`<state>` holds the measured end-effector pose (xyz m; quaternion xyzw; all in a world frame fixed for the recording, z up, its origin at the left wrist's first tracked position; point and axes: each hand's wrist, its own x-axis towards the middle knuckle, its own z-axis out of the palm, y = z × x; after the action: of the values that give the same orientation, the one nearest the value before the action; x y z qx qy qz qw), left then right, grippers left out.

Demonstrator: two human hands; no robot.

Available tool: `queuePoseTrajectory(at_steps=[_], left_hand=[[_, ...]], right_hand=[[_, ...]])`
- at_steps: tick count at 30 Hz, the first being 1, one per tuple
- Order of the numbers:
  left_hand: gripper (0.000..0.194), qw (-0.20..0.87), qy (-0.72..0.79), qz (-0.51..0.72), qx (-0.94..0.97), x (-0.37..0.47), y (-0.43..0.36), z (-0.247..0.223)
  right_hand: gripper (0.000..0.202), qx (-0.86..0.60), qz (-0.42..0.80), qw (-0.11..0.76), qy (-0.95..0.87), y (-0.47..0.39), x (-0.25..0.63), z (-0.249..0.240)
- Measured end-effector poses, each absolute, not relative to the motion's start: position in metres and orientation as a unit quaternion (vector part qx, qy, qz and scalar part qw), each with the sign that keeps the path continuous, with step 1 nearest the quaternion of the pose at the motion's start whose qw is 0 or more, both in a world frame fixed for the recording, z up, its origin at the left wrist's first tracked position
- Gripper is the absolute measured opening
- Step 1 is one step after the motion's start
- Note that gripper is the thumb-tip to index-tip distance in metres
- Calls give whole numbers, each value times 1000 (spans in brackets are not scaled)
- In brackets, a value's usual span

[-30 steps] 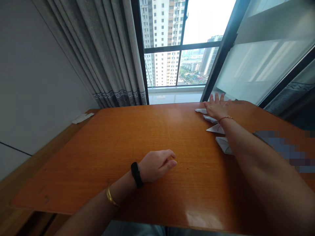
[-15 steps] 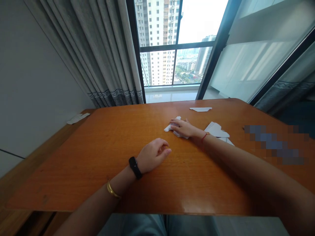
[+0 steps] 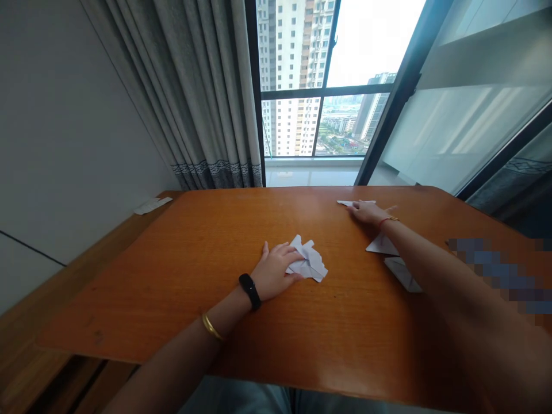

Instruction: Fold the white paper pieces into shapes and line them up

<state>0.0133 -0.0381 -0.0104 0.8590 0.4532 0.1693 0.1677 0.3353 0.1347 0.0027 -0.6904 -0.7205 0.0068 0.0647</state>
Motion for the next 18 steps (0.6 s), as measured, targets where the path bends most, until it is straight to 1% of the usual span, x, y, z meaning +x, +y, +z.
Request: queuePoseTrajectory(at_steps=[2, 4, 6, 7, 8, 10, 12, 14, 16, 18], left_hand=[[36, 188, 429, 205, 859, 15, -40, -9], [33, 213, 417, 249, 848, 15, -41, -8], [27, 236, 425, 294, 823, 16, -40, -7], [25, 244, 436, 316, 806, 15, -39, -6], [22, 251, 449, 340, 787, 15, -38, -6], [20, 265, 471, 398, 741, 15, -34, -7], [23, 290, 472, 463, 692, 14, -29, -8], [29, 326, 454, 511, 654, 15, -26, -9], [35, 364, 430, 534, 630, 17, -25, -9], [43, 393, 416, 546, 612, 18, -26, -8]], right_hand=[[45, -653, 35, 63, -754, 119, 312, -2], [44, -581, 76, 81, -807, 97, 296, 0], [53, -523, 105, 113, -838, 76, 299, 8], [62, -523, 105, 121, -837, 67, 307, 13], [73, -548, 97, 118, -822, 61, 320, 18], [96, -644, 92, 74, -756, 52, 351, 24], [109, -723, 116, 28, -681, 47, 374, 25], [106, -750, 134, 36, -647, 40, 376, 20], [91, -730, 136, 102, -661, 30, 353, 13], [72, -680, 166, 181, -691, 18, 316, 9]])
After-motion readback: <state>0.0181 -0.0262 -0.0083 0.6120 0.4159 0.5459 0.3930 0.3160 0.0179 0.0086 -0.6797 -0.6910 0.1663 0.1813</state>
